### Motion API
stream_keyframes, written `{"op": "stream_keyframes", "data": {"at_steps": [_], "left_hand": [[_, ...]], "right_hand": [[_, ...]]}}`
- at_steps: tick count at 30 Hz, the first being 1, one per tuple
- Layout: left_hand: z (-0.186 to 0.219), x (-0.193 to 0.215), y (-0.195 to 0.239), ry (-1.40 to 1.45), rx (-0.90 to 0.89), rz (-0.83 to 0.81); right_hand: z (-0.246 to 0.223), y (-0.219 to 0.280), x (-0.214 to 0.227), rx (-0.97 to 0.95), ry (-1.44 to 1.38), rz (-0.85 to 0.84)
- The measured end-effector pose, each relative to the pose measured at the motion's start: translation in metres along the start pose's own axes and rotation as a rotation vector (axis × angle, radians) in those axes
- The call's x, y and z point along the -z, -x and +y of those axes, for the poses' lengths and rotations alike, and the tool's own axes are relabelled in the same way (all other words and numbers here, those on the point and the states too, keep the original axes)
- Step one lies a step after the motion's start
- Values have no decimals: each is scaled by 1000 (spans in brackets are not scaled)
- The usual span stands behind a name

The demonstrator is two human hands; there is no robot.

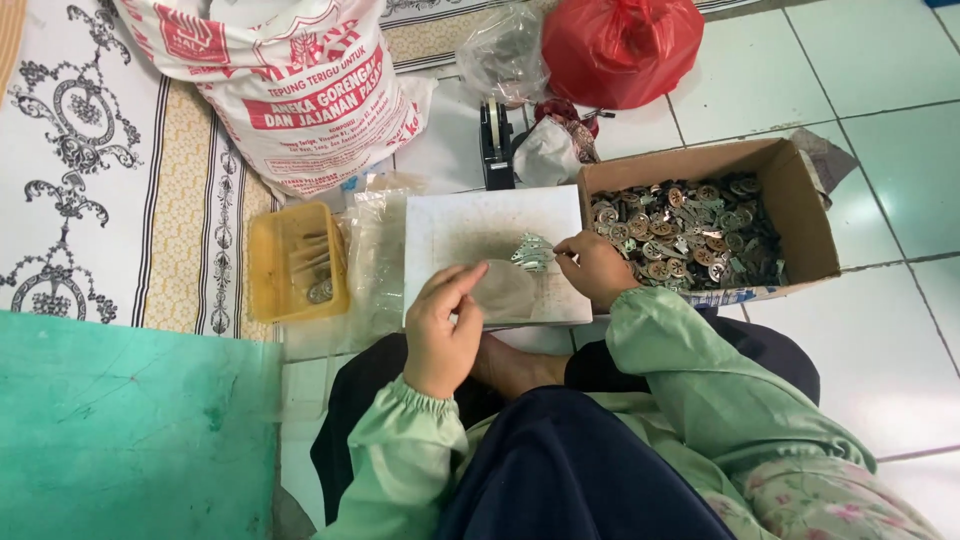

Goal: The person sits on the floor and places small metal buttons into a clear plastic bag. After sealing the bag, they reach into a cardboard box filled with mixed buttons and sort through them, picking out specific pieces and placing them onto a white board.

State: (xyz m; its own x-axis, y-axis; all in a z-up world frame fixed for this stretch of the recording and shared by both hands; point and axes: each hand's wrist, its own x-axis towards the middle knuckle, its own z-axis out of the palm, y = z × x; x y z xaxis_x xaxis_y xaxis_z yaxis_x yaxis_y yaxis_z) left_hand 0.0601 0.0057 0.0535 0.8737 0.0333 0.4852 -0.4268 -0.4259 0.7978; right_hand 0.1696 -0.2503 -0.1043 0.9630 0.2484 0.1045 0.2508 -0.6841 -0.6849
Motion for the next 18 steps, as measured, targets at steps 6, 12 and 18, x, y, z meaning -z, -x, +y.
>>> {"op": "stream_keyframes", "data": {"at_steps": [6,12,18], "left_hand": [[-6,2,12,32,67,5],[-20,4,20,48,138,11],[-24,3,19,78,161,15]], "right_hand": [[0,-9,-32,24,402,-52],[29,-15,-76,110,582,-106],[43,-10,-85,193,570,38]]}}
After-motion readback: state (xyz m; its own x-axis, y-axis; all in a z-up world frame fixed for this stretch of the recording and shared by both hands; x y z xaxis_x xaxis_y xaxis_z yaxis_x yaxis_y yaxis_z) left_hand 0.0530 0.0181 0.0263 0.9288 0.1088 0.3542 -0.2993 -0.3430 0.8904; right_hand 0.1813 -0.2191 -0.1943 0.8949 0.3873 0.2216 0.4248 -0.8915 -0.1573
